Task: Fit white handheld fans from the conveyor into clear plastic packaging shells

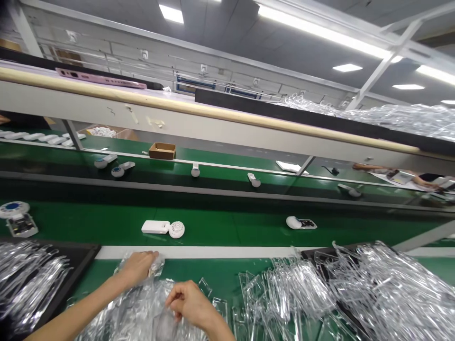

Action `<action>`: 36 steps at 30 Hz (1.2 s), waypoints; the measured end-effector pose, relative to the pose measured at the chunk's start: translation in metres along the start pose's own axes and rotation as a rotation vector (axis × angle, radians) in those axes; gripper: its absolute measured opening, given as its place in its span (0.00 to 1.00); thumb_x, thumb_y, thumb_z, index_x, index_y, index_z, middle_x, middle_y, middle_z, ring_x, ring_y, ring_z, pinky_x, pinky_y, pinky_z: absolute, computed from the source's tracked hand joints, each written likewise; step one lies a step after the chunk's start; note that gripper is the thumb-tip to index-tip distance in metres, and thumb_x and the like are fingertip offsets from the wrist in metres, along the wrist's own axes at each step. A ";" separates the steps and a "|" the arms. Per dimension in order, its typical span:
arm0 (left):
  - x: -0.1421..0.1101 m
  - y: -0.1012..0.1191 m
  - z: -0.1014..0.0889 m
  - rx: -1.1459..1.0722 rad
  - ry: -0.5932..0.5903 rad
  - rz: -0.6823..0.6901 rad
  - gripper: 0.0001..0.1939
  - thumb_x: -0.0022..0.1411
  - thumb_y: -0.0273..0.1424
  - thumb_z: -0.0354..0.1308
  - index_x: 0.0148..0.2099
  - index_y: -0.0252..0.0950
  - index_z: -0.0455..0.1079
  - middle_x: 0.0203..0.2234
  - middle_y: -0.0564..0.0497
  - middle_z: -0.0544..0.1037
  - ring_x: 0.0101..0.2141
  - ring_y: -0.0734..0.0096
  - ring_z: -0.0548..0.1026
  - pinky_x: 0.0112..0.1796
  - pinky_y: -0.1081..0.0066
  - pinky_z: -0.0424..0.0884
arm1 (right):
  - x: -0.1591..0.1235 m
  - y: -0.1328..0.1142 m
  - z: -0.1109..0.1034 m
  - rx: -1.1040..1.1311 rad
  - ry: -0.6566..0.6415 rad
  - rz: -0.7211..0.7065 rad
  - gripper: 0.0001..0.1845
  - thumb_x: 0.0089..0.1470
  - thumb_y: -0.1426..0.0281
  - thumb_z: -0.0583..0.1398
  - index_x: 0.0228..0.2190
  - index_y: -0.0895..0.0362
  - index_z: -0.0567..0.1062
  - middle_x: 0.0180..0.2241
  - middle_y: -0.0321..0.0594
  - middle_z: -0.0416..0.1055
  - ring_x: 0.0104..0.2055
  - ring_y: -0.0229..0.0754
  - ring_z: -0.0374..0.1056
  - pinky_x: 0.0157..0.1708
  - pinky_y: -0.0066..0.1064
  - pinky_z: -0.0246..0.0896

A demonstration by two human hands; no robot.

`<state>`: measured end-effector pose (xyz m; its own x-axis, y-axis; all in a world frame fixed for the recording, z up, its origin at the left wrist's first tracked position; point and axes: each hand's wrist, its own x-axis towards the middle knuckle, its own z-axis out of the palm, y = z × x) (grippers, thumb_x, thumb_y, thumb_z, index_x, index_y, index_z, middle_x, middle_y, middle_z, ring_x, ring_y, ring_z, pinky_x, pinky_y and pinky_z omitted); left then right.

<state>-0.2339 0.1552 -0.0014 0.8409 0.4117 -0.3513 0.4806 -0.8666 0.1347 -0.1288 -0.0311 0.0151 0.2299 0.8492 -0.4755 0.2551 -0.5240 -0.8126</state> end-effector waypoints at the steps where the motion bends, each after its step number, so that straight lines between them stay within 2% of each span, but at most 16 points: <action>1: 0.002 0.002 0.001 0.007 -0.003 0.011 0.21 0.47 0.17 0.46 0.43 0.34 0.68 0.38 0.41 0.77 0.40 0.53 0.75 0.37 0.62 0.68 | 0.006 0.003 0.000 -0.051 0.042 0.012 0.17 0.40 0.80 0.52 0.32 0.58 0.74 0.19 0.28 0.64 0.19 0.33 0.63 0.22 0.23 0.58; 4: 0.003 0.004 0.004 0.020 -0.003 0.030 0.20 0.46 0.17 0.47 0.41 0.33 0.69 0.43 0.40 0.74 0.41 0.54 0.75 0.37 0.63 0.69 | 0.021 0.008 0.003 -0.232 0.159 0.048 0.27 0.38 0.83 0.53 0.43 0.58 0.71 0.24 0.32 0.70 0.27 0.37 0.68 0.29 0.25 0.59; 7: -0.002 0.001 0.005 0.008 0.010 0.041 0.24 0.46 0.17 0.48 0.48 0.33 0.65 0.49 0.40 0.69 0.43 0.55 0.74 0.36 0.62 0.69 | 0.031 0.007 0.013 -0.395 0.205 0.097 0.24 0.39 0.84 0.54 0.41 0.58 0.73 0.31 0.42 0.75 0.39 0.45 0.70 0.37 0.31 0.58; 9: -0.004 -0.001 0.005 -0.004 0.006 0.044 0.27 0.46 0.18 0.48 0.52 0.33 0.61 0.48 0.41 0.70 0.44 0.56 0.73 0.37 0.63 0.70 | 0.037 0.004 0.019 -0.470 0.214 0.131 0.21 0.41 0.84 0.55 0.37 0.58 0.75 0.35 0.48 0.75 0.41 0.50 0.70 0.38 0.33 0.58; 13: -0.001 -0.005 0.006 -0.015 -0.006 0.042 0.23 0.46 0.18 0.48 0.46 0.33 0.66 0.42 0.42 0.74 0.43 0.55 0.74 0.39 0.63 0.69 | 0.045 0.001 0.022 -0.543 0.228 0.155 0.17 0.42 0.85 0.55 0.31 0.59 0.77 0.35 0.50 0.76 0.40 0.50 0.71 0.35 0.32 0.57; 16: 0.003 -0.006 0.010 -0.022 -0.005 0.041 0.18 0.45 0.18 0.49 0.40 0.34 0.69 0.42 0.42 0.74 0.40 0.56 0.75 0.36 0.65 0.69 | 0.045 0.001 0.021 -0.574 0.264 0.144 0.16 0.45 0.85 0.53 0.28 0.58 0.77 0.34 0.48 0.76 0.39 0.48 0.71 0.33 0.30 0.55; 19: 0.001 -0.009 0.012 -0.037 0.024 0.038 0.20 0.43 0.16 0.48 0.39 0.34 0.68 0.42 0.43 0.73 0.36 0.57 0.76 0.33 0.66 0.67 | 0.041 0.002 0.019 -0.593 0.308 0.120 0.15 0.46 0.84 0.54 0.29 0.57 0.76 0.36 0.46 0.75 0.38 0.47 0.71 0.31 0.29 0.52; 21: -0.005 -0.011 0.008 -0.063 0.055 0.036 0.22 0.42 0.15 0.46 0.40 0.35 0.67 0.38 0.44 0.75 0.35 0.56 0.76 0.31 0.67 0.65 | 0.036 0.003 0.019 -0.596 0.322 0.092 0.14 0.47 0.83 0.54 0.31 0.57 0.75 0.34 0.44 0.75 0.36 0.46 0.71 0.29 0.29 0.50; 24: -0.023 -0.014 -0.005 -0.126 0.106 0.040 0.23 0.42 0.15 0.45 0.40 0.37 0.64 0.30 0.49 0.76 0.33 0.59 0.75 0.28 0.70 0.61 | 0.024 -0.002 0.017 -0.577 0.313 0.022 0.13 0.47 0.84 0.54 0.31 0.56 0.72 0.28 0.38 0.75 0.32 0.42 0.70 0.27 0.27 0.48; 27: -0.053 -0.013 -0.027 -0.211 0.186 0.071 0.13 0.48 0.18 0.44 0.34 0.40 0.60 0.27 0.54 0.73 0.28 0.68 0.72 0.27 0.73 0.57 | 0.005 -0.012 0.014 -0.539 0.301 -0.083 0.11 0.50 0.82 0.53 0.30 0.55 0.69 0.27 0.33 0.72 0.30 0.37 0.67 0.28 0.24 0.49; 30: -0.088 -0.008 -0.051 -0.366 0.295 0.117 0.06 0.54 0.23 0.44 0.29 0.39 0.56 0.23 0.57 0.69 0.24 0.73 0.66 0.26 0.74 0.56 | -0.018 -0.027 0.011 -0.486 0.313 -0.220 0.09 0.53 0.79 0.51 0.29 0.53 0.65 0.27 0.31 0.69 0.28 0.35 0.64 0.28 0.23 0.50; 33: -0.117 -0.006 -0.068 -0.495 0.371 0.152 0.06 0.55 0.23 0.45 0.30 0.39 0.58 0.24 0.57 0.69 0.24 0.74 0.65 0.26 0.74 0.57 | -0.036 -0.040 0.010 -0.462 0.296 -0.349 0.08 0.52 0.78 0.49 0.28 0.53 0.62 0.26 0.32 0.67 0.26 0.36 0.62 0.28 0.24 0.51; 36: -0.136 -0.007 -0.076 -0.524 0.503 0.170 0.09 0.56 0.23 0.42 0.31 0.39 0.60 0.23 0.57 0.68 0.23 0.75 0.65 0.26 0.74 0.58 | -0.045 -0.051 0.008 -0.483 0.296 -0.398 0.07 0.52 0.78 0.49 0.28 0.53 0.61 0.26 0.32 0.66 0.28 0.36 0.63 0.30 0.25 0.52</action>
<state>-0.3327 0.1267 0.1164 0.8661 0.4726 0.1628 0.2841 -0.7333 0.6177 -0.1602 -0.0420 0.0752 0.2614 0.9652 -0.0046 0.7471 -0.2053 -0.6322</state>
